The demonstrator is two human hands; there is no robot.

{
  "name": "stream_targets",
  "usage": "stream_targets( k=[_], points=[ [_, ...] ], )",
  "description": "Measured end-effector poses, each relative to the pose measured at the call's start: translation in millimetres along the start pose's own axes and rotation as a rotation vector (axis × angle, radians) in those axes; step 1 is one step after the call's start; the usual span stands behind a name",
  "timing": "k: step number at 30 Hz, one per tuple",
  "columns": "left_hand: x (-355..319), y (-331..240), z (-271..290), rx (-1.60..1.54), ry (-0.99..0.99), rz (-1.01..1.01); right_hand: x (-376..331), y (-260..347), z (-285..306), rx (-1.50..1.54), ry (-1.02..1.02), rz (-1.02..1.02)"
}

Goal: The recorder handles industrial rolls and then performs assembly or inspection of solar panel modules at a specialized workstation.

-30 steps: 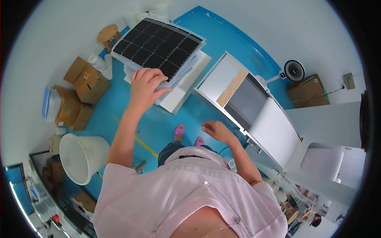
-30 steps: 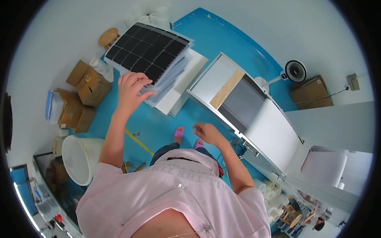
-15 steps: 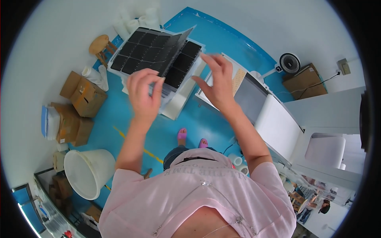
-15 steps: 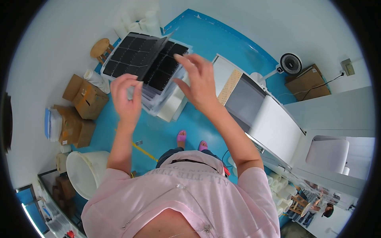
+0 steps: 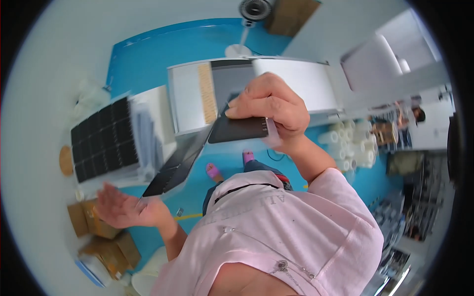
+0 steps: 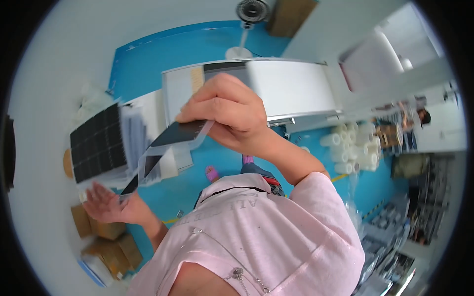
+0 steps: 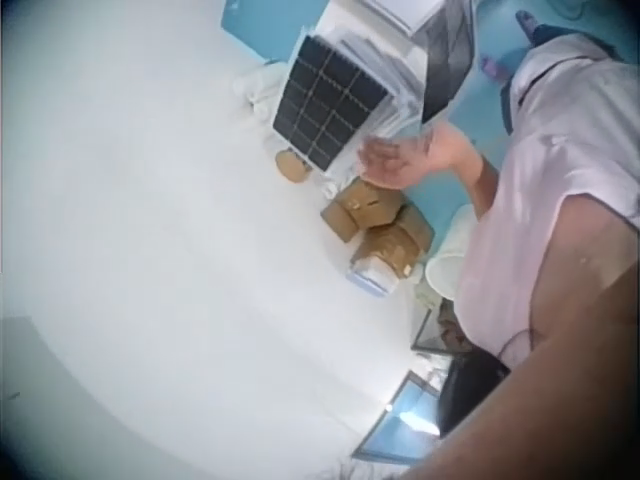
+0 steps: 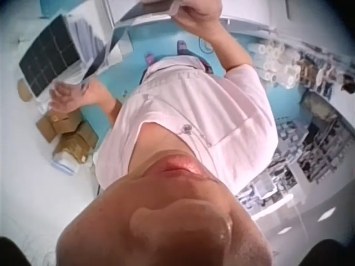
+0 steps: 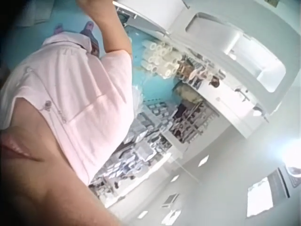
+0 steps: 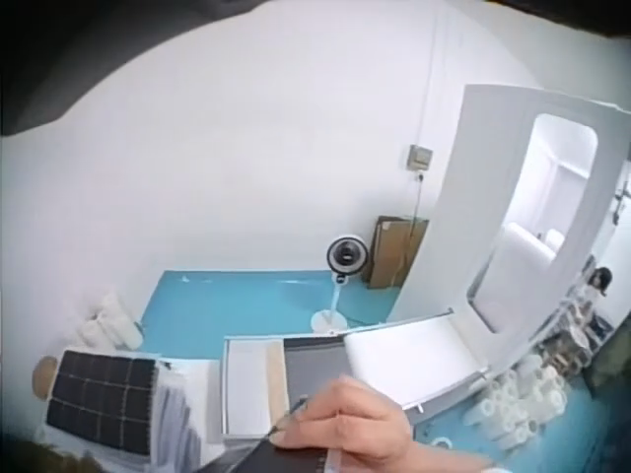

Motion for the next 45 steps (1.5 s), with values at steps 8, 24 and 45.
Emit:
stream_targets(
  k=[8,24,45],
  points=[
    [-127,-44,-145,-1.467,0.275,1.545,-100,-33,97,-0.112,0.192,-0.479],
    [-163,-111,-310,-0.82,0.955,1.32,-264,-169,240,0.002,0.233,-1.079],
    [-221,-146,-466,-0.46,1.018,1.197,-364,-425,243,-0.097,0.314,-1.429]
  ],
)
Point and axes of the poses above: each hand's wrist, its own x-axis towards the middle knuckle, its own z-axis out of the back of the hand, y = z × x, the point moved 1 cm from there along x, towards the middle knuckle, and after that the axes turned 12 degrees about -x, right-handed, at the moved point
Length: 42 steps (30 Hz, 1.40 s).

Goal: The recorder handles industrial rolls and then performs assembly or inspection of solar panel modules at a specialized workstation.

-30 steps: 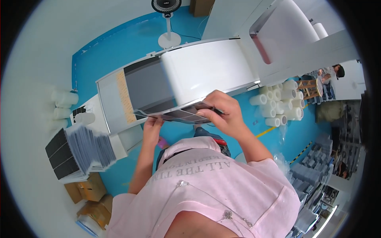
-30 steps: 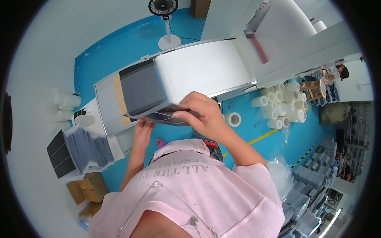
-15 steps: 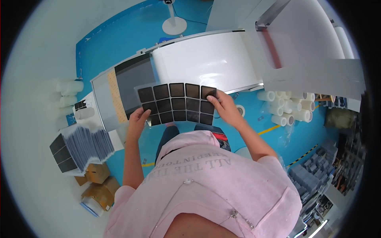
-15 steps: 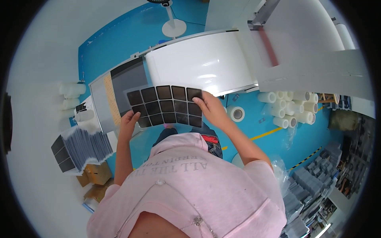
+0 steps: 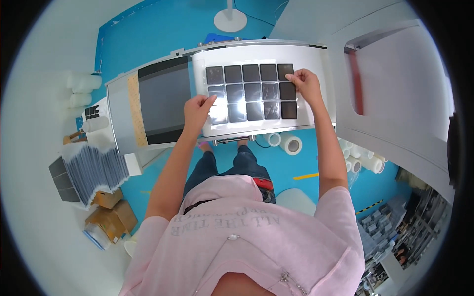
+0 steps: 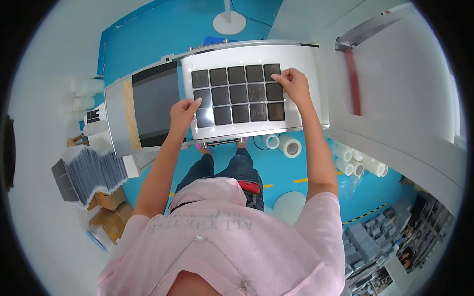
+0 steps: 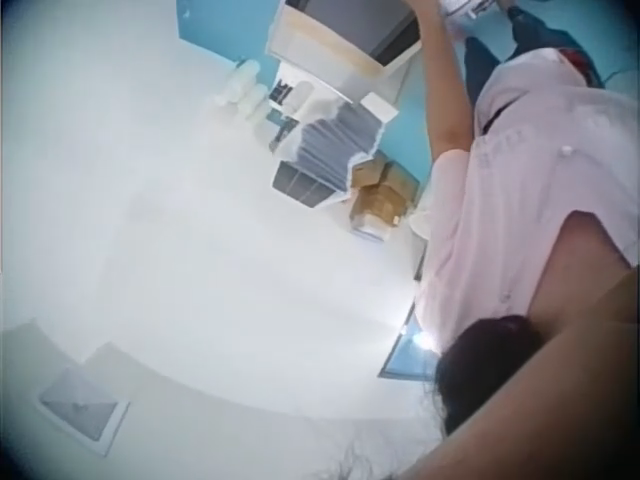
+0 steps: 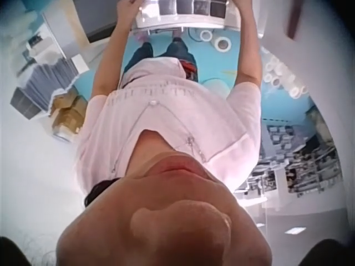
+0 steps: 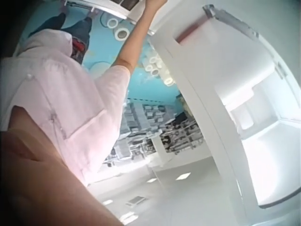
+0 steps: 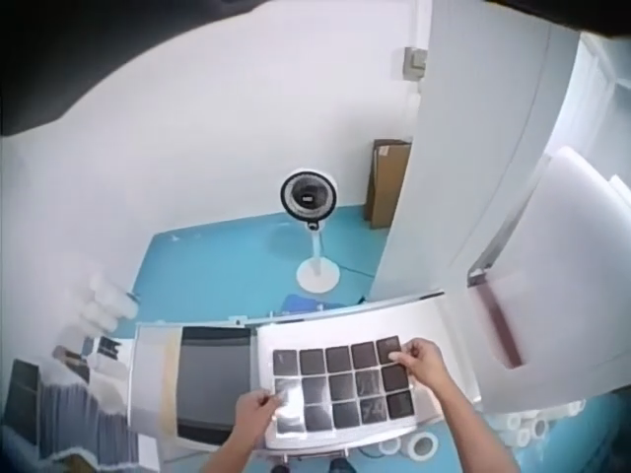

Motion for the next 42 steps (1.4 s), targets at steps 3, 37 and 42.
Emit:
stream_targets(
  k=[3,37,42],
  points=[
    [9,4,-12,0.038,-0.051,0.003,27,-3,0,-0.048,0.008,-0.02],
    [21,11,-20,0.203,-0.147,-0.099,42,-23,-10,0.052,0.126,-0.015],
    [19,12,-20,0.214,-0.169,-0.094,41,-21,-11,0.044,0.136,0.003]
  ],
)
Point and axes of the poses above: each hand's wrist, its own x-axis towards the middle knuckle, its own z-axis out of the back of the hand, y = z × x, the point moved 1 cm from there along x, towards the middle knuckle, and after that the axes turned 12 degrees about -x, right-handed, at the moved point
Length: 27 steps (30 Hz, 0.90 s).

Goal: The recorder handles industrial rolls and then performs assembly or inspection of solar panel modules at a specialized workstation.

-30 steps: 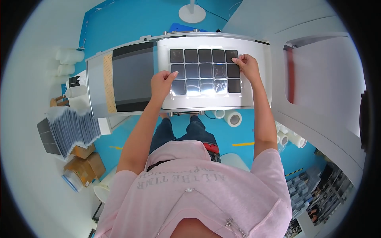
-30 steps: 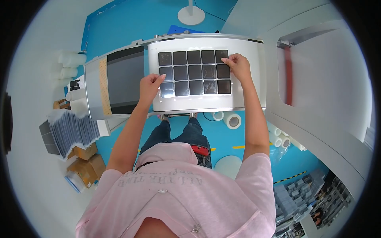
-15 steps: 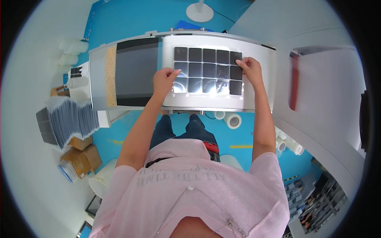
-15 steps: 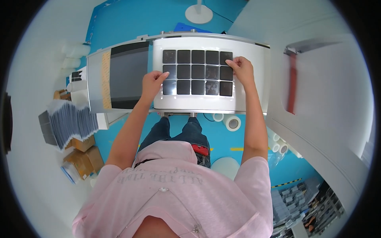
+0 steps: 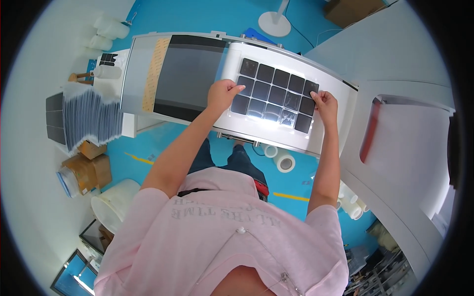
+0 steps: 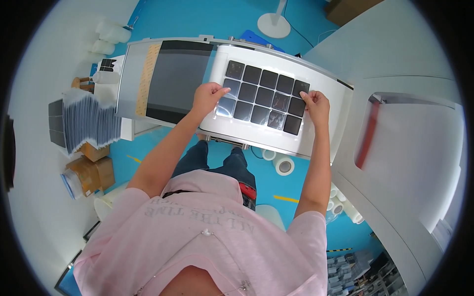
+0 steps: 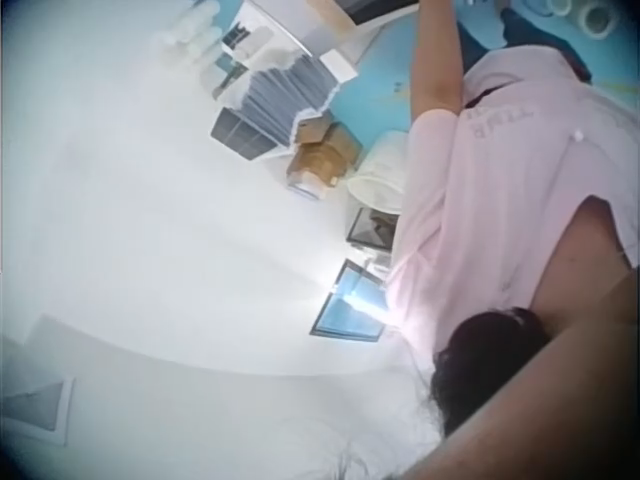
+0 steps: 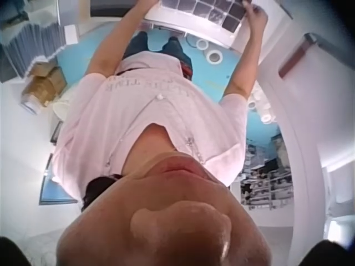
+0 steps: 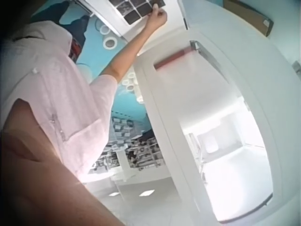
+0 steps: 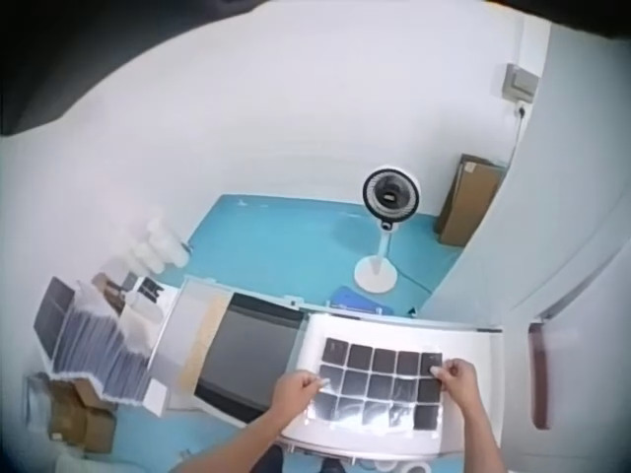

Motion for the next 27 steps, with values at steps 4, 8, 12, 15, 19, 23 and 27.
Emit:
stream_targets(
  k=[4,8,12,15,19,23,27],
  points=[
    [0,-4,-1,0.071,-0.001,-0.037,1,4,-1,-0.058,-0.017,-0.001],
    [-3,-14,-4,0.162,0.001,-0.058,1,8,0,-0.186,-0.064,0.003],
    [-9,-53,-9,0.685,0.0,-0.206,-10,17,3,-0.296,-0.09,0.005],
    [-6,-42,-5,0.837,0.055,-0.451,-32,67,-10,-0.843,-0.263,0.113],
    [-5,-5,-21,0.866,0.181,-0.615,-35,69,-37,-0.728,-0.404,0.518],
    [-2,-5,-27,0.739,0.209,-0.632,-34,46,-67,-0.924,-0.222,0.721],
    [-2,-2,-24,0.733,0.202,-0.617,-33,50,-79,-1.054,-0.186,0.594]
  ],
)
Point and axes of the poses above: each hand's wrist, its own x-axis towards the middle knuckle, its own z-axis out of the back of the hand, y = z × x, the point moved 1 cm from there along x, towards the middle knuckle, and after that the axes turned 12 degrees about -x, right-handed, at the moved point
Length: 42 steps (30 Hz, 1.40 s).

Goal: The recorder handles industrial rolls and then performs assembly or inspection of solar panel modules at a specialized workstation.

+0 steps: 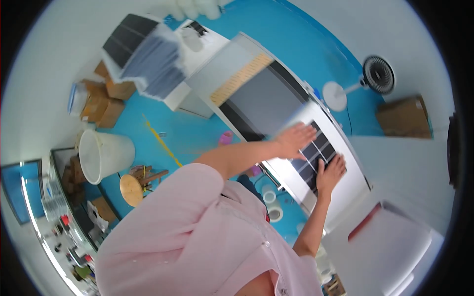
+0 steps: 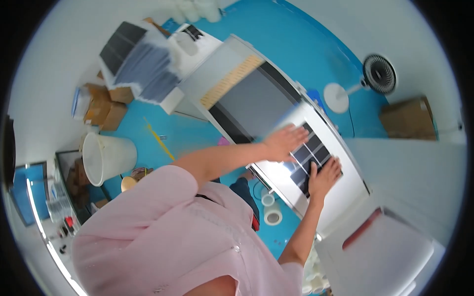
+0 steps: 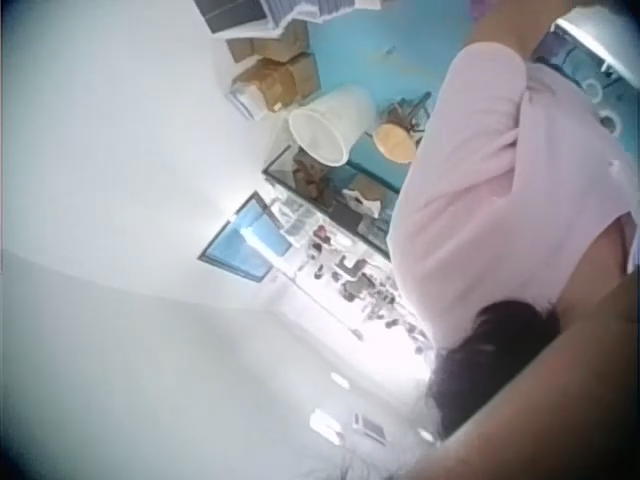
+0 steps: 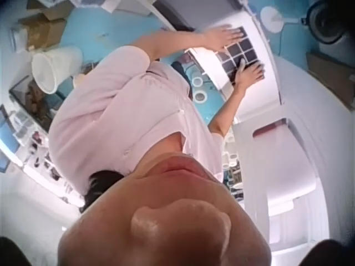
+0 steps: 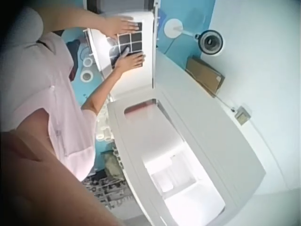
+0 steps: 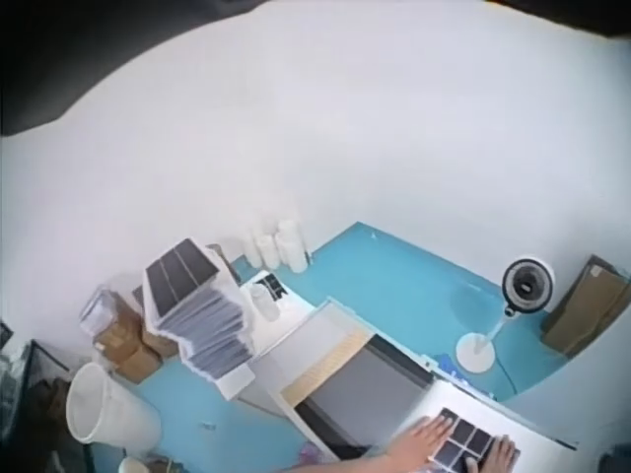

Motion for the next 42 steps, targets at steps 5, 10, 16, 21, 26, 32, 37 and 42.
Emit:
stream_targets(
  k=[5,10,16,21,26,32,37,42],
  points=[
    [-6,5,8,-0.071,-0.072,-0.013,33,59,23,0.191,-0.183,0.045],
    [-53,17,69,-0.214,-0.22,0.095,28,66,-3,0.061,-0.013,0.205],
    [-198,99,245,0.13,-0.919,0.054,31,73,8,0.004,-0.006,0.265],
    [-296,147,355,0.636,-0.963,0.667,39,108,28,0.049,0.061,0.152],
    [-342,180,366,0.735,-0.581,0.875,83,262,111,0.519,-0.147,0.514],
    [-350,177,394,0.318,-0.989,0.769,126,440,231,0.764,-0.264,0.967],
    [-357,162,417,0.019,-0.985,0.929,144,517,279,0.856,-0.394,1.077],
    [-363,167,418,0.665,-0.946,0.405,135,560,326,0.889,-0.714,1.12]
  ],
)
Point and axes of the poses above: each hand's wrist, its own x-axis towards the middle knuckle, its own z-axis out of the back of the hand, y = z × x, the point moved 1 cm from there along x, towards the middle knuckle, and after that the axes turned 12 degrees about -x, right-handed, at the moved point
